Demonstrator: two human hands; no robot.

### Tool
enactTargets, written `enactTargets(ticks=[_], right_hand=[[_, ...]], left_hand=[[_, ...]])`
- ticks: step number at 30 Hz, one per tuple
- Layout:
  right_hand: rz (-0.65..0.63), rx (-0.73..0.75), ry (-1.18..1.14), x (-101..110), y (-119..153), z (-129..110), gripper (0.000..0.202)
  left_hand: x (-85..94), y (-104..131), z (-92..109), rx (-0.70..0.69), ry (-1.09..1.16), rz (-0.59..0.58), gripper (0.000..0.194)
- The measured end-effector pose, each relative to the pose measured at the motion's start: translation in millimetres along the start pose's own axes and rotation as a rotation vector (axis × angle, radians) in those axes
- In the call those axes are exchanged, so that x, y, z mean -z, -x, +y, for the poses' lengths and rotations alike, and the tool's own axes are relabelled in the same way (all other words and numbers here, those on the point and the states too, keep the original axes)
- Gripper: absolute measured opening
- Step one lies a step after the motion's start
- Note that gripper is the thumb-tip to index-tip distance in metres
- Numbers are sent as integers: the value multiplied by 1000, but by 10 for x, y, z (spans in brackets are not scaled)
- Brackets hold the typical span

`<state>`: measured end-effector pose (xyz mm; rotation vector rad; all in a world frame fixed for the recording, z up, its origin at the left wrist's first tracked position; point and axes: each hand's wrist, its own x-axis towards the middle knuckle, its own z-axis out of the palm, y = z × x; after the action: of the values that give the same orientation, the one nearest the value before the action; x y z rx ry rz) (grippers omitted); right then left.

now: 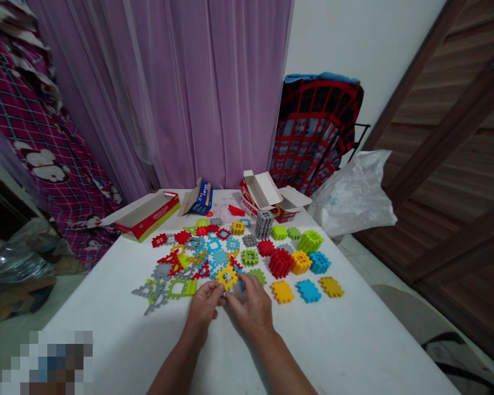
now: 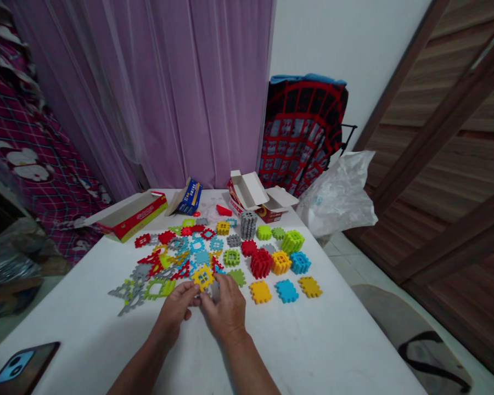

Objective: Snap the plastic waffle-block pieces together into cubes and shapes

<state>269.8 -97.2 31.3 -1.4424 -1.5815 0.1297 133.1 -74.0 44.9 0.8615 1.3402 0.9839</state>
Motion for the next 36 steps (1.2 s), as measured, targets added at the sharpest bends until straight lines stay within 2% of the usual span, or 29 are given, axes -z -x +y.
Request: enactTargets(ticks=[9,13,17,22,24,26,29,36], right_hand=[[47,15,38,-31,31,-39,33],[91,23,58,40,-1,-29,32],[181,6,107,356,-56,171,32],[420,-136,300,993,-218,752,40],[458,-195,386,1180,-312,994,44],[442,-224,458,1276,-398,1188,46],[362,-209,520,1281,-482,1357,45],[241,-200,570,1203,-509,1396,37]], left_hand=[[-70,36,-23,-26,29,-20,44],[-43,87,31,-22,2,-47,46],[89,75,-26,-108,-51,52,45],[225,-29,-234,-179,-80,103,51],[222,-38,-284,-199,-87,94,53],[210,-24,-303,-229,-94,85,52],[218,-1,-294,-239,-110,70,49],[271,-13,-275,-193,-134,29,53]])
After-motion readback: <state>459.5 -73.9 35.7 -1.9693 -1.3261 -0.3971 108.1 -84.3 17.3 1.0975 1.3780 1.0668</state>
